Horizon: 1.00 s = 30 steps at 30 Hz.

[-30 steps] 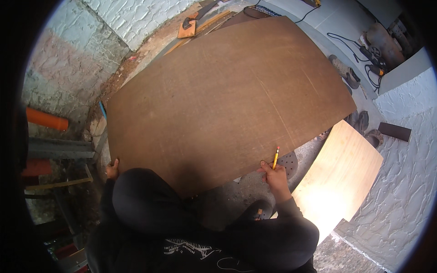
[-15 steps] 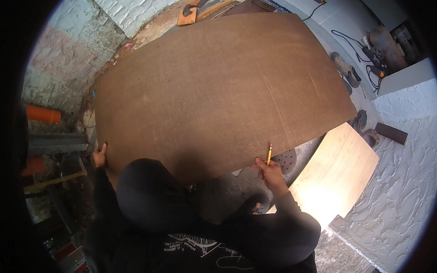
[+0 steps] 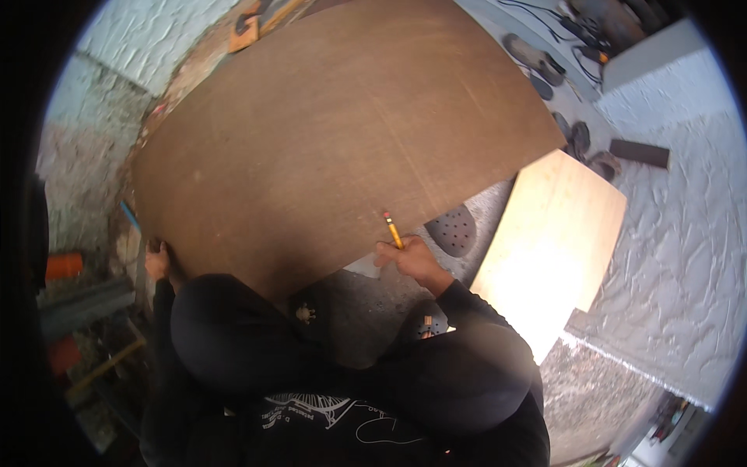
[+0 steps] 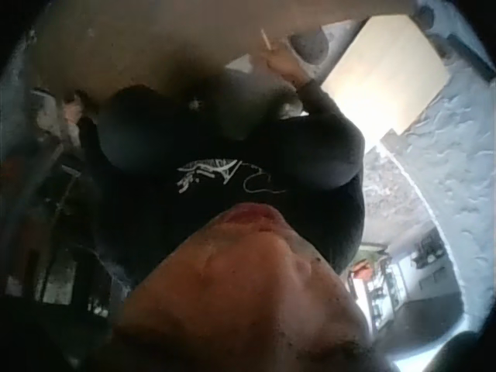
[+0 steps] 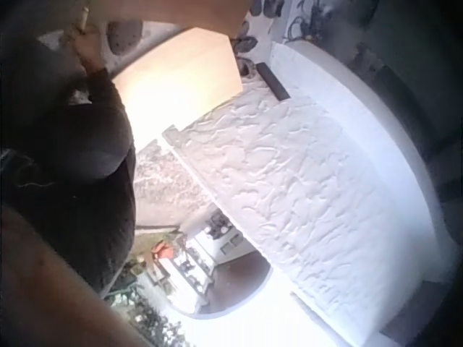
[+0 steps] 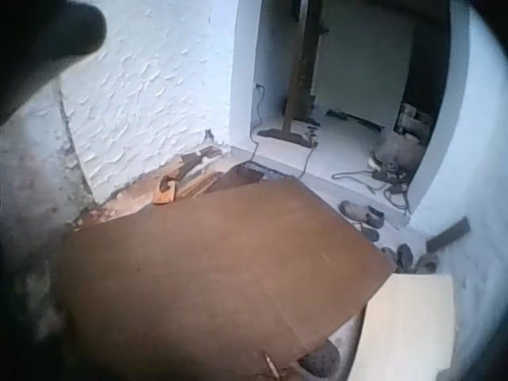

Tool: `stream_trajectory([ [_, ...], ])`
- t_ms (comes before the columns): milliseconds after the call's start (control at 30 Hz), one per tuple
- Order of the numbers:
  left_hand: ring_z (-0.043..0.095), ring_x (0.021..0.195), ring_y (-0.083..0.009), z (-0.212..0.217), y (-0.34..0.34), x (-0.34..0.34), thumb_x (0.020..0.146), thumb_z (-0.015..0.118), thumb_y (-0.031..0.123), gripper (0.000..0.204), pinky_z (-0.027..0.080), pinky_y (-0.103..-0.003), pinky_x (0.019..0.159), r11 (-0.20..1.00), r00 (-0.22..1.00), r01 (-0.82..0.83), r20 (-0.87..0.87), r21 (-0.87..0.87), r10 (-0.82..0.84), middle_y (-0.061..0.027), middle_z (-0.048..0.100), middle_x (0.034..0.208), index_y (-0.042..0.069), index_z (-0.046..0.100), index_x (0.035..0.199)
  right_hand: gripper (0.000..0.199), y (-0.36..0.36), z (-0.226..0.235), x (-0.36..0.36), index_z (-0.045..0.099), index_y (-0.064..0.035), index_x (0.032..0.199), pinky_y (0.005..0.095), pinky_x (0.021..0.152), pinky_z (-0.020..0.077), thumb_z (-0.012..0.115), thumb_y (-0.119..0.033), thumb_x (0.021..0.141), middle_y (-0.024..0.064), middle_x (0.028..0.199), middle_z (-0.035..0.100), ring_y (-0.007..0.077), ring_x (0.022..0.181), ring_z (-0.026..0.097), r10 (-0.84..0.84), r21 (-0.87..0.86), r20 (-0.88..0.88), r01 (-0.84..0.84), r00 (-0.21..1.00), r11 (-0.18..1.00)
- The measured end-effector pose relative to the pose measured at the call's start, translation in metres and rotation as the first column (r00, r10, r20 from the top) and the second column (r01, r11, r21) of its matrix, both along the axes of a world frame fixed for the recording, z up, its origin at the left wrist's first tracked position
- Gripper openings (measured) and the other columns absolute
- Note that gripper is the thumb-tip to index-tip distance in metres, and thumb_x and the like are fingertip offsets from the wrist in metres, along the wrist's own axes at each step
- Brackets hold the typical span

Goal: The recorder uses a speed square and a pencil to mark straight lines on plywood panels.

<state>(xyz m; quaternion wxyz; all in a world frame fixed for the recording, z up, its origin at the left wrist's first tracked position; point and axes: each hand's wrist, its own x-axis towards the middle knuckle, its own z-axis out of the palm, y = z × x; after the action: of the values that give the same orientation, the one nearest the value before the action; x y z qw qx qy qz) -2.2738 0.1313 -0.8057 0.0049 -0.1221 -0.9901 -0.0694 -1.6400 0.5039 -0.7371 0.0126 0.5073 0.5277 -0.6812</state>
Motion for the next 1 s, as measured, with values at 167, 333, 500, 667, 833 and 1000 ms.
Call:
stream_trajectory([
  [167,0.061,0.121,-0.0392,0.084,0.119,0.160,0.090,0.070,0.016,0.043,0.047,-0.044,0.106,0.765,0.793,0.599,-0.040,0.235,-0.608,-0.0183,0.064,0.135,0.006,0.063,0.132,0.036,0.009,-0.002,0.092,0.075,-0.0016,0.082,0.0383,0.052,0.0444,0.077,-0.037,0.089,0.0121,0.060,0.063,0.0198,0.054,0.058,-0.306,0.718,0.158,0.103,0.939,0.688],
  [333,0.054,0.126,-0.0308,0.096,0.164,0.255,0.087,0.072,0.011,0.034,0.037,-0.041,0.113,0.629,0.623,0.756,0.097,0.180,-0.776,-0.0039,0.060,0.144,0.013,0.071,0.121,0.033,-0.030,-0.002,0.288,0.075,-0.0089,0.102,0.0440,0.070,0.0545,0.075,-0.039,0.087,0.0127,0.098,0.072,0.0355,0.083,0.070,-0.837,0.942,0.332,-0.199,0.434,0.270],
  [500,0.054,0.126,-0.0304,0.072,0.168,0.260,0.087,0.073,0.011,0.030,0.038,-0.042,0.112,0.703,0.712,0.662,0.077,0.259,-0.698,-0.0016,0.060,0.145,0.014,0.073,0.117,0.056,-0.092,0.040,0.366,0.072,-0.0033,0.107,0.0516,0.079,0.0532,0.073,-0.055,0.085,0.0177,0.111,0.067,0.0404,0.095,0.067,-0.880,0.858,0.465,-0.293,0.096,0.422],
  [667,0.054,0.127,-0.0297,0.075,0.169,0.268,0.087,0.072,0.011,0.030,0.039,-0.042,0.112,0.834,0.829,0.504,0.143,0.224,-0.540,-0.0025,0.059,0.146,0.012,0.072,0.117,0.061,-0.106,0.016,0.407,0.071,0.0046,0.094,0.0497,0.066,0.0505,0.071,-0.056,0.088,0.0218,0.083,0.068,0.0390,0.072,0.065,-0.842,0.865,0.492,-0.239,0.221,0.442],
  [833,0.045,0.136,-0.0375,0.079,0.181,0.281,0.086,0.072,0.014,0.041,0.037,-0.047,0.116,0.812,0.798,0.417,0.264,0.408,-0.542,-0.0097,0.050,0.154,0.007,0.065,0.126,0.087,-0.098,0.013,0.422,0.067,0.0177,0.105,0.0517,0.088,0.0515,0.062,-0.068,0.087,0.0361,0.102,0.069,0.0487,0.102,0.067,-0.674,0.688,0.669,0.082,0.314,0.721],
  [1000,0.035,0.146,-0.0393,0.086,0.179,0.294,0.091,0.069,0.025,0.049,0.031,-0.048,0.120,0.829,0.805,0.363,0.305,0.426,-0.509,-0.0108,0.039,0.161,0.009,0.058,0.135,0.053,-0.106,0.030,0.420,0.064,0.0112,0.126,0.0382,0.097,0.0487,0.071,-0.032,0.095,0.0197,0.122,0.070,0.0251,0.108,0.065,-0.779,0.689,0.276,0.449,0.563,0.568],
])
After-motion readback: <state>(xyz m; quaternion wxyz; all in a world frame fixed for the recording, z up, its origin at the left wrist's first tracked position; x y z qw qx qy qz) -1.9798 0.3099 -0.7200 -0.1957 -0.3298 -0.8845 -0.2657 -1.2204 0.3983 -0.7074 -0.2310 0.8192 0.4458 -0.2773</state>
